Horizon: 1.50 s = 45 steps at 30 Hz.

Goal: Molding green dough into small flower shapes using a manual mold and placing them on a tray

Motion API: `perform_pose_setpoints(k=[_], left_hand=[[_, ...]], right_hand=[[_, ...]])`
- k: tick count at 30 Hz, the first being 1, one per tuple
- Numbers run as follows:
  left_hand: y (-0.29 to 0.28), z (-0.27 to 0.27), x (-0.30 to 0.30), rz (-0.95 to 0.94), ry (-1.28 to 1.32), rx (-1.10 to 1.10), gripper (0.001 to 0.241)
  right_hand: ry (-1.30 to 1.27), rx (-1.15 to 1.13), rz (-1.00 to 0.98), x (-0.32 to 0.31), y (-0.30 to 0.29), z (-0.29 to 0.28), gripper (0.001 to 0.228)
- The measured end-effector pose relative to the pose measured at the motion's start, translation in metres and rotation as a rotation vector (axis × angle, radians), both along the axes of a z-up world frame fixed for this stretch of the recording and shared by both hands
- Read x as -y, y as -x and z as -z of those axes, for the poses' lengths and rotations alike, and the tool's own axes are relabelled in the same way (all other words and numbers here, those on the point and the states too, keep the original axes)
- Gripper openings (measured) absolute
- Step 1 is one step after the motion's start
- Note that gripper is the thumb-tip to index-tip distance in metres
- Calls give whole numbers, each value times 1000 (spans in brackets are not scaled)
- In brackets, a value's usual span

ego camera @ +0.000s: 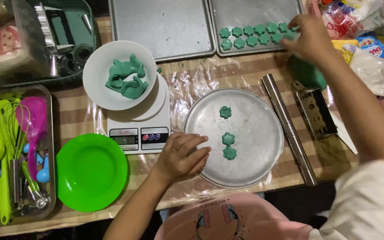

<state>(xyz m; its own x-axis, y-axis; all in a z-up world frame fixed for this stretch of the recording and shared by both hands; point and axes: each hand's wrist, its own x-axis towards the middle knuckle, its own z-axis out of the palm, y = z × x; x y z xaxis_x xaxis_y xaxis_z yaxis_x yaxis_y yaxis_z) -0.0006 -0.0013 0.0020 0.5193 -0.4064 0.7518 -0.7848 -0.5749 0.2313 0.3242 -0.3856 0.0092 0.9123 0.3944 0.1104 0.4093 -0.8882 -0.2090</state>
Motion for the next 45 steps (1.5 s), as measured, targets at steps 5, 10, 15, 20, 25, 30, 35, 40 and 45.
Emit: perform_pose_setpoints(k=[5, 10, 15, 20, 25, 30, 35, 40, 45], left_hand=[[6, 6, 19, -97, 84, 45, 12], [3, 9, 18, -86, 78, 65, 11], [1, 3, 15, -68, 71, 59, 12], [1, 1, 16, -59, 52, 35, 11], [-2, 3, 15, -75, 79, 21, 10], [-2, 5, 17, -64, 64, 43, 9], [-4, 12, 16, -58, 79, 39, 10], [-3, 6, 16, -60, 79, 25, 10], [-3, 10, 16, -63, 84, 17, 9]], right_hand=[[-436, -302, -262, -85, 161, -46, 46], [-208, -36, -835, -118, 238, -34, 43], [-88, 90, -759, -109, 229, -11, 39], [65, 113, -674, -118, 216, -4, 46], [-13, 55, -818, -128, 190, -9, 22], [45, 57, -822, -121, 175, 10, 24], [124, 56, -803, -121, 173, 0, 21], [32, -246, -690, -118, 180, -11, 20], [-159, -357, -567, -103, 147, -25, 26]])
